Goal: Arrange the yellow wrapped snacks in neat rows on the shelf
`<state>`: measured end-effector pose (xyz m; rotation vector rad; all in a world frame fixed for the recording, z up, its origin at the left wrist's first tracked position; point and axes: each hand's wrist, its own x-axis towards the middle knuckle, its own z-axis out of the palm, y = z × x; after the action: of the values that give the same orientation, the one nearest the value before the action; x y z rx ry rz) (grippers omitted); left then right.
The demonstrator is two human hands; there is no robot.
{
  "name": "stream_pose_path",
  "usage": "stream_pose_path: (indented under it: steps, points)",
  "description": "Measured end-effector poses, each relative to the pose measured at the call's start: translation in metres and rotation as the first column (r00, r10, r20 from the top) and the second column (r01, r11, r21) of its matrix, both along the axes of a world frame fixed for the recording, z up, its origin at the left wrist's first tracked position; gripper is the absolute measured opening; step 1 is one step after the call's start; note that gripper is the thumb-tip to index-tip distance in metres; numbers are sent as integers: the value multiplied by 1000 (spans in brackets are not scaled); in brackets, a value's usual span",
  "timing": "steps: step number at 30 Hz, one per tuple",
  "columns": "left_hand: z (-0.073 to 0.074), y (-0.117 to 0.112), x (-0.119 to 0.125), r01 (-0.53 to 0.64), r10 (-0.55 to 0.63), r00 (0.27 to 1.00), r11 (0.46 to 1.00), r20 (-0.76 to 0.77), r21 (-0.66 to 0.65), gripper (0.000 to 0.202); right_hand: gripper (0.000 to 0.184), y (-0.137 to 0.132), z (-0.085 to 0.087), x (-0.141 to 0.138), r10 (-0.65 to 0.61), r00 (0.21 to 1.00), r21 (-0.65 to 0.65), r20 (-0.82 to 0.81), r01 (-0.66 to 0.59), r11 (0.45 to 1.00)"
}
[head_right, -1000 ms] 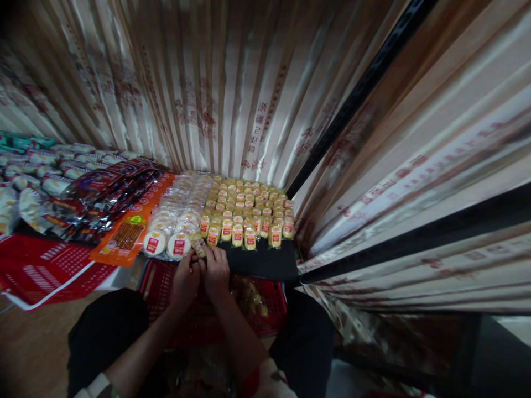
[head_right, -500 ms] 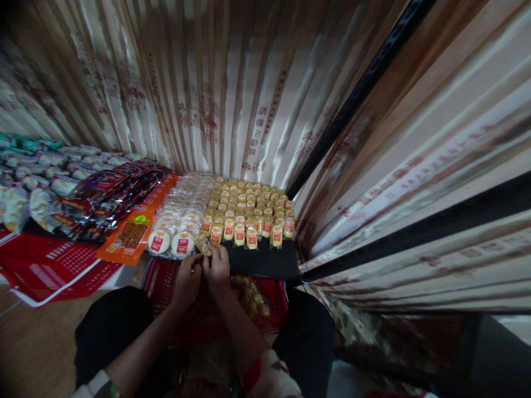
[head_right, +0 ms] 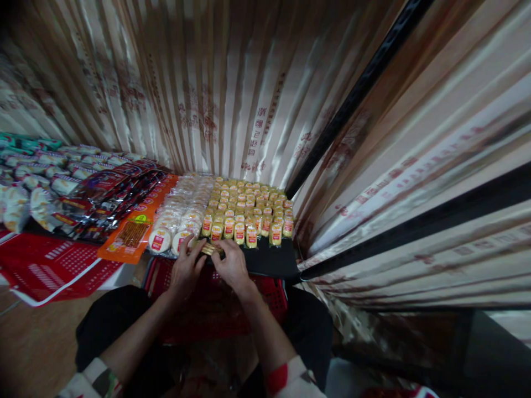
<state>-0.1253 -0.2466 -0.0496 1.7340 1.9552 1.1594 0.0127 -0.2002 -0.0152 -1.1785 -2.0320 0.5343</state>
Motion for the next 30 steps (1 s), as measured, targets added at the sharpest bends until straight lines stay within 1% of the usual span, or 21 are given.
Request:
stream_pose_path:
  steps: [3,5,8,10,12,15,19,20,22,24,26,27,28,29,30]
  points:
    - [-2,3,0,13,-14,998,1000,63,14,31,24,6,7,1,40,999,-31,24,-40,999]
    - [-7,6,1,-18,17,990,1000,137,7,28,31,7,4,-2,38,999,-45,-39,-40,998]
    - [-16,10,3,-102,113,963,993,247,-57,30,41,6,-10,-8,-26,983,-63,-180,15,998]
    - [-21,12,4,-135,157,944,986,289,-95,32,39,3,-21,-14,-65,974,-99,-215,44,994]
    - [-23,14,5,-156,182,936,982,303,-107,32,34,-1,-30,-20,-92,972,-148,-216,60,987]
    - [-19,16,5,-186,213,930,975,300,-118,33,27,-4,-37,-28,-134,968,-191,-211,94,977]
    - [-8,16,6,-167,216,924,970,315,-176,32,19,-4,-40,-33,-163,970,-198,-183,126,972]
    - [-6,15,6,-166,219,928,967,301,-191,32,20,-3,-40,-34,-166,969,-204,-183,128,971]
    - [-3,13,5,-172,220,946,963,237,-206,31,29,-2,-37,-32,-177,963,-225,-202,130,966]
    - [-1,10,2,-155,185,972,968,148,-196,30,43,0,-32,-28,-200,961,-202,-190,161,966]
    - [2,6,-4,-90,98,994,981,39,-170,30,53,1,-23,-21,-199,975,-78,-99,192,978]
    - [5,5,-8,-37,35,999,987,-17,-157,29,53,2,-18,-18,-172,985,17,-20,173,985]
    - [9,4,-13,23,-34,997,989,-70,-149,29,50,2,-14,-14,-120,991,88,60,114,990]
    - [14,4,-18,92,-109,988,985,-112,-145,29,45,3,-9,-11,-52,990,126,130,36,991]
    - [19,5,-22,158,-177,975,978,-138,-136,28,42,3,-6,-9,22,982,134,190,-48,990]
